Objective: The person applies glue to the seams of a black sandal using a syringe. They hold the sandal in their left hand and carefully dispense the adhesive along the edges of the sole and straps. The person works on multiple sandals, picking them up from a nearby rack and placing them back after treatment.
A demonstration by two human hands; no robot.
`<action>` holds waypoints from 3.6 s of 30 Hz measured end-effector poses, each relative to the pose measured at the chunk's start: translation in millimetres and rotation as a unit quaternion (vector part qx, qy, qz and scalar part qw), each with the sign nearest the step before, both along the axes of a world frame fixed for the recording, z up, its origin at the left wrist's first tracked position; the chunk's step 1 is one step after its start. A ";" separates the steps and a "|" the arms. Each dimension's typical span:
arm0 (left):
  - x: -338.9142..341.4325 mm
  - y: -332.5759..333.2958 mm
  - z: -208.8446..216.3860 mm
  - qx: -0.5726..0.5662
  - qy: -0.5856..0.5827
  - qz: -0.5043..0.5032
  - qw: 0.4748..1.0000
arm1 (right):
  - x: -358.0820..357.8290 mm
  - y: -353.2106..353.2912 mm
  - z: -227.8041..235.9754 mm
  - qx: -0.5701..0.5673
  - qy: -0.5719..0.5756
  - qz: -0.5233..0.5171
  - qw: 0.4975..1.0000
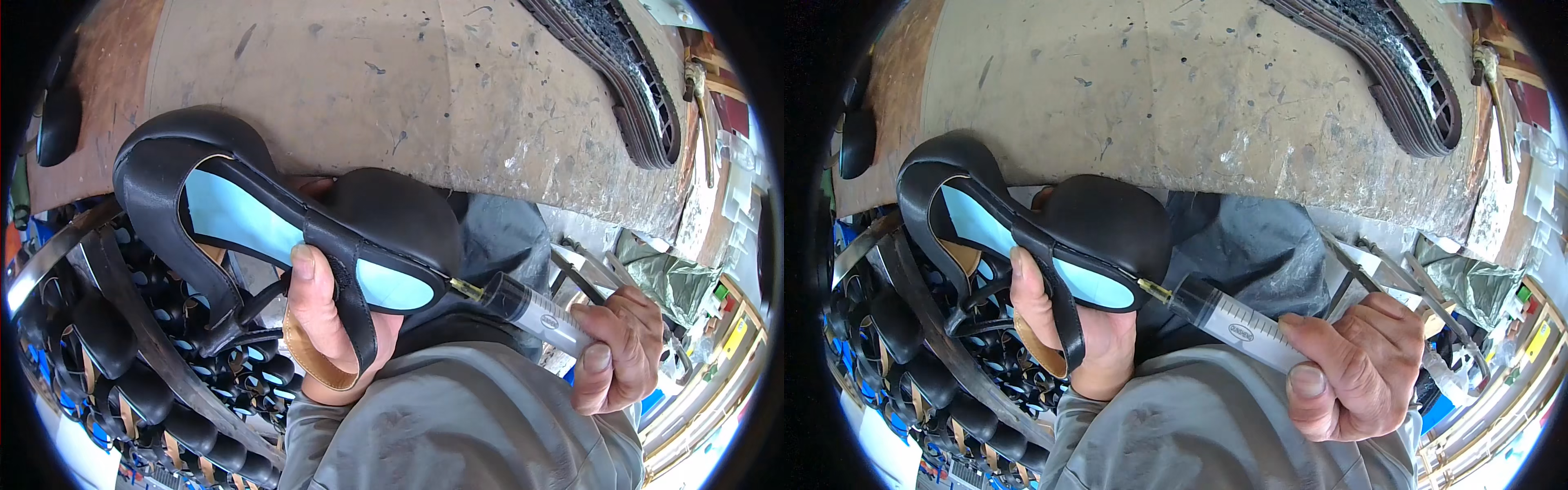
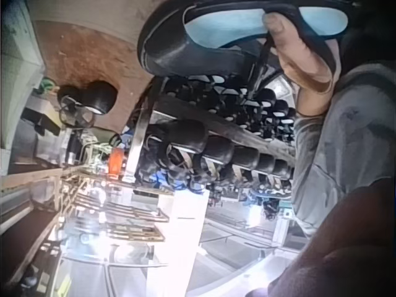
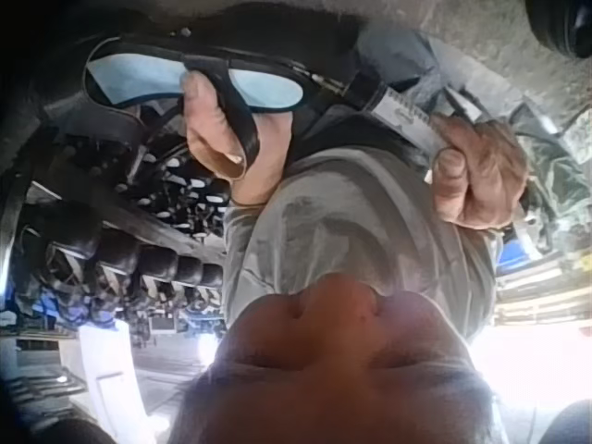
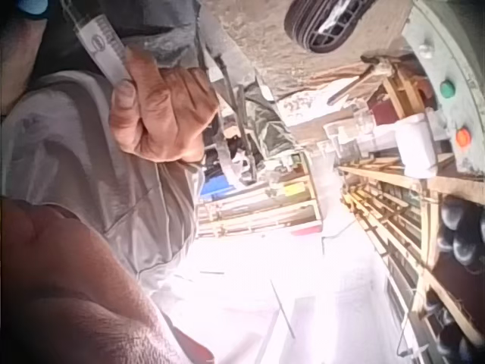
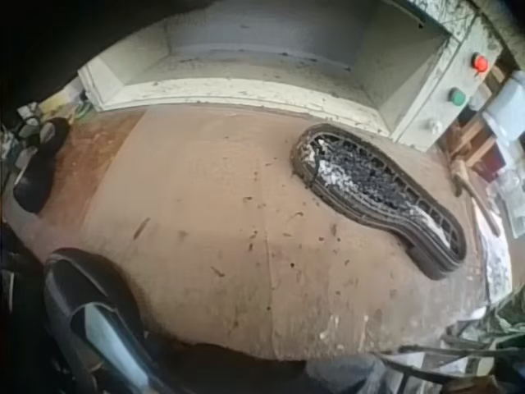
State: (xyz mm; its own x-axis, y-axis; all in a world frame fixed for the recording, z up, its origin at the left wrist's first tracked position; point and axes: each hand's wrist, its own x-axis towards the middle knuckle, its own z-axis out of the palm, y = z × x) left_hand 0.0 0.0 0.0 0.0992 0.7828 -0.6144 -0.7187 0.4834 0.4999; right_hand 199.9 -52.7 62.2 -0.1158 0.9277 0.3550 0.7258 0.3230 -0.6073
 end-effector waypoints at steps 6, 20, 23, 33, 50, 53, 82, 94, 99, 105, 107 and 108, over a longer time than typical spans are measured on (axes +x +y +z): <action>-0.2 -2.1 -9.6 0.049 -0.009 -0.001 0.999 | -1.6 -8.5 -5.0 0.024 0.004 -0.011 1.000; 7.3 0.3 -9.4 0.092 0.055 0.023 0.994 | -15.0 -30.4 -13.1 0.049 -0.018 -0.076 0.996; 7.2 0.4 -7.0 0.097 0.064 0.020 0.993 | -15.0 -33.7 -15.8 0.046 -0.018 -0.071 0.996; 5.0 -0.7 -8.2 0.110 0.020 0.018 0.994 | -6.6 -53.3 -19.3 -0.034 0.006 0.034 0.999; 5.7 -66.9 63.6 0.246 -0.013 -0.006 0.969 | -26.0 -47.7 3.6 -0.057 0.396 0.122 0.908; 3.2 -82.0 77.0 0.232 0.011 -0.050 0.971 | -28.4 -56.1 15.0 -0.055 0.392 0.125 0.910; 8.3 -104.4 48.3 0.495 0.346 -0.020 0.797 | -37.8 -64.3 32.2 -0.097 0.621 0.058 0.776; -113.5 -66.2 91.2 0.360 0.198 -0.460 0.787 | -13.2 -17.2 62.8 -0.196 0.400 0.117 0.887; -61.1 -61.2 86.2 0.357 0.342 -0.471 0.731 | -20.2 -1.9 44.9 -0.217 0.412 0.134 0.875; -59.8 -43.5 31.0 0.251 0.203 -0.391 0.862 | 57.9 47.8 22.3 0.007 0.037 -0.023 0.999; -64.4 -31.7 12.0 0.265 0.210 -0.369 0.866 | 66.0 58.7 38.8 -0.117 -0.031 -0.140 0.983; -70.9 -30.9 8.0 0.264 0.223 -0.355 0.869 | 71.1 68.1 40.0 -0.114 -0.085 -0.144 0.979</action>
State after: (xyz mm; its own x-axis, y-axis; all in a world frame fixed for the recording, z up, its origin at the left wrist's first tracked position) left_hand -70.9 -30.9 8.0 0.5165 0.8059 -0.2894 -0.0109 0.3441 0.9389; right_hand 271.1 15.4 102.2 0.1224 0.9835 0.1332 0.8642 -0.0396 -0.5016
